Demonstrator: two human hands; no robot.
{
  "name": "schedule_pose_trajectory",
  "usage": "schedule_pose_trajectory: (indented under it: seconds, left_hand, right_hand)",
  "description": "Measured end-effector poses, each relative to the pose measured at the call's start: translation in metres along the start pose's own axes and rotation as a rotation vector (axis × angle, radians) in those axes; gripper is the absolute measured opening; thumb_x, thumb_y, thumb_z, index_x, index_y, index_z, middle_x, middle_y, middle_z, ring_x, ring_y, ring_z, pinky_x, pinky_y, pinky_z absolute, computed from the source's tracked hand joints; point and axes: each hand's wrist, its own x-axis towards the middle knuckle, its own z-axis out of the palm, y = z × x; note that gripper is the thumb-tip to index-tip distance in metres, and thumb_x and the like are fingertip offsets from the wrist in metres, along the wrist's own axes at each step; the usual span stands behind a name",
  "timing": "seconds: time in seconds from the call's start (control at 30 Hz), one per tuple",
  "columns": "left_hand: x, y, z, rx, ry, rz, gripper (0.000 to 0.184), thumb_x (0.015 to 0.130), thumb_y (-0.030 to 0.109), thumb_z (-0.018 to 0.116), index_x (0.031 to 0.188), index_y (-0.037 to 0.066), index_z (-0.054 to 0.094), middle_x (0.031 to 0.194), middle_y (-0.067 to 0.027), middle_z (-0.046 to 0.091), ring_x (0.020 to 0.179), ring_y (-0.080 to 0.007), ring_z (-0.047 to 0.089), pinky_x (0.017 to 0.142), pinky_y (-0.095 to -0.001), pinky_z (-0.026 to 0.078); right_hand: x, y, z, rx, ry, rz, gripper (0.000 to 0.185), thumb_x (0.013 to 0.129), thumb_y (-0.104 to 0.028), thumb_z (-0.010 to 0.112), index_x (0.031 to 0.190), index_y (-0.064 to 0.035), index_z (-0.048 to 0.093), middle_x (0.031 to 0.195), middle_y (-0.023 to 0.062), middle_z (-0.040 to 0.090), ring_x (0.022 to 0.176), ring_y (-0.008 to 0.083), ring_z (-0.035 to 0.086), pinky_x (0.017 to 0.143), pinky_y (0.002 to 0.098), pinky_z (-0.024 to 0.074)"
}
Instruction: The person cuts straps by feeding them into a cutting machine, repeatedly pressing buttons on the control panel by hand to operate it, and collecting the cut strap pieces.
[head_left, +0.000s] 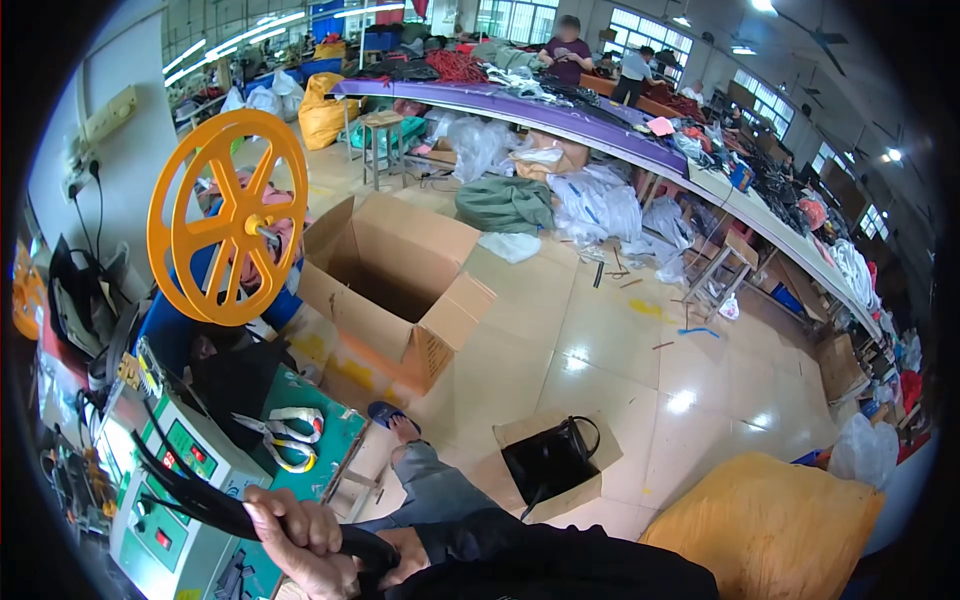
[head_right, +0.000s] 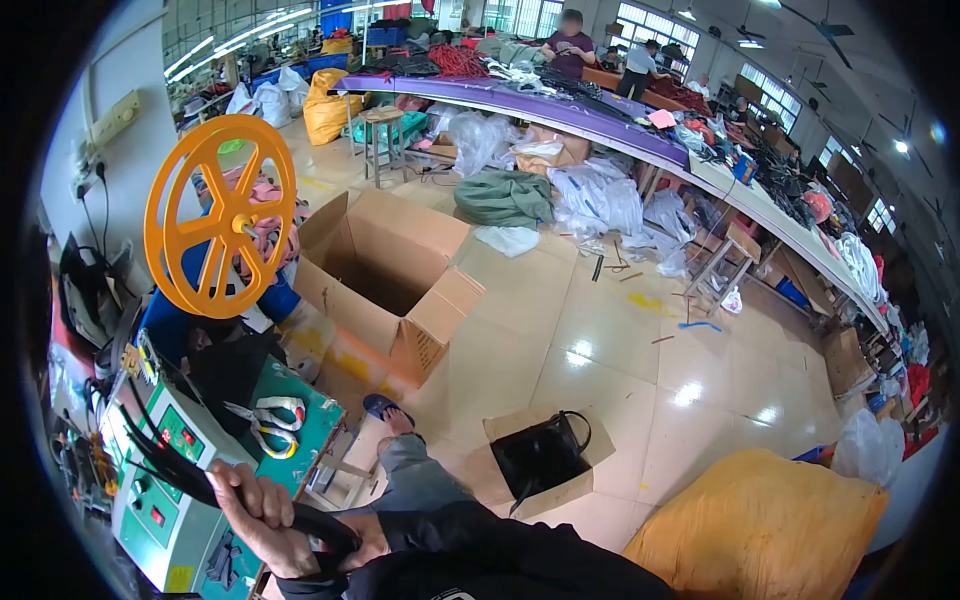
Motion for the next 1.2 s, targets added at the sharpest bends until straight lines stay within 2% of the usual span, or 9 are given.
schedule_pose_trajectory:
  seconds: [0.07,0.2,0.57,0.7,0.8,0.97,1.03,1.13,1.2]
  left_hand:
    - [0.002,0.008,-0.005,0.001,-0.009,0.029,0.016,0.095,0.028,0.046,0.089,0.013,0.044,0.055,0.0080,0.027,0.038,-0.0003,0.013,0.032,-0.0179,0.012]
    - [0.002,0.033,-0.025,-0.046,-0.060,0.164,0.016,0.095,0.027,0.045,0.091,0.012,0.044,0.056,0.0071,0.028,0.039,0.0006,0.016,0.033,-0.0167,0.015]
    - [0.016,0.096,-0.089,-0.190,-0.392,0.257,0.023,0.095,0.029,0.045,0.100,0.008,0.053,0.061,0.0051,0.037,0.042,-0.0005,0.017,0.036,-0.0155,0.018]
    - [0.012,0.127,-0.107,-0.223,-0.275,0.244,0.029,0.097,0.029,0.040,0.071,0.016,0.038,0.053,0.0048,0.025,0.041,-0.0055,0.022,0.036,-0.0183,0.024]
    - [0.008,0.137,-0.115,-0.200,-0.236,0.334,0.029,0.097,0.028,0.039,0.071,0.016,0.037,0.054,0.0050,0.025,0.041,-0.0051,0.023,0.035,-0.0181,0.024]
    - [0.001,0.158,-0.158,-0.155,-0.184,0.431,0.029,0.097,0.026,0.037,0.070,0.016,0.036,0.055,0.0055,0.026,0.041,-0.0047,0.023,0.036,-0.0178,0.024]
    - [-0.002,0.166,-0.174,-0.128,-0.163,0.444,0.029,0.097,0.026,0.037,0.069,0.016,0.036,0.055,0.0056,0.026,0.041,-0.0046,0.023,0.036,-0.0176,0.024]
    - [-0.001,0.156,-0.159,-0.141,-0.193,0.397,0.030,0.097,0.025,0.037,0.069,0.016,0.036,0.054,0.0059,0.026,0.040,-0.0044,0.024,0.036,-0.0171,0.024]
    - [0.000,0.144,-0.140,-0.159,-0.226,0.350,0.030,0.098,0.025,0.036,0.069,0.017,0.035,0.054,0.0061,0.026,0.040,-0.0041,0.024,0.036,-0.0166,0.024]
  right_hand:
    - [-0.001,-0.006,0.001,0.072,-0.057,0.045,0.034,0.070,-0.012,0.069,0.098,-0.0014,0.053,0.078,0.0040,0.059,0.065,0.0152,0.052,0.060,0.0252,0.0409]
    - [-0.015,-0.083,0.021,-0.527,0.216,0.069,0.032,0.071,-0.011,0.065,0.100,-0.0046,0.052,0.077,0.0029,0.060,0.063,0.0182,0.052,0.058,0.0267,0.0388]
    - [-0.044,-0.141,0.041,-1.388,0.658,-0.147,0.046,0.059,-0.006,0.064,0.104,-0.0129,0.054,0.084,0.0042,0.064,0.067,0.0256,0.059,0.062,0.0296,0.0447]
    - [-0.066,-0.161,0.030,-1.513,0.810,-0.138,0.043,0.059,-0.005,0.065,0.100,-0.0129,0.056,0.087,0.0037,0.065,0.071,0.0259,0.061,0.062,0.0304,0.0459]
    - [-0.085,-0.172,0.010,-1.569,0.849,-0.130,0.039,0.059,-0.005,0.063,0.096,-0.0126,0.055,0.092,0.0012,0.063,0.075,0.0244,0.061,0.064,0.0317,0.0457]
    - [-0.121,-0.178,-0.039,-1.794,1.157,-0.179,0.031,0.059,-0.004,0.064,0.088,-0.0132,0.057,0.081,0.0004,0.063,0.070,0.0240,0.059,0.068,0.0321,0.0436]
    - [-0.136,-0.173,-0.057,-1.821,1.242,-0.064,0.038,0.055,0.002,0.057,0.091,-0.0115,0.057,0.082,0.0024,0.062,0.074,0.0225,0.058,0.077,0.0299,0.0405]
    - [-0.150,-0.146,-0.079,-1.887,1.181,0.157,0.042,0.058,-0.002,0.064,0.098,-0.0129,0.055,0.089,0.0036,0.062,0.081,0.0233,0.058,0.080,0.0331,0.0397]
    - [-0.148,-0.122,-0.086,-1.931,1.032,0.753,0.046,0.064,-0.014,0.070,0.106,-0.0138,0.052,0.095,0.0061,0.061,0.087,0.0261,0.058,0.084,0.0363,0.0385]
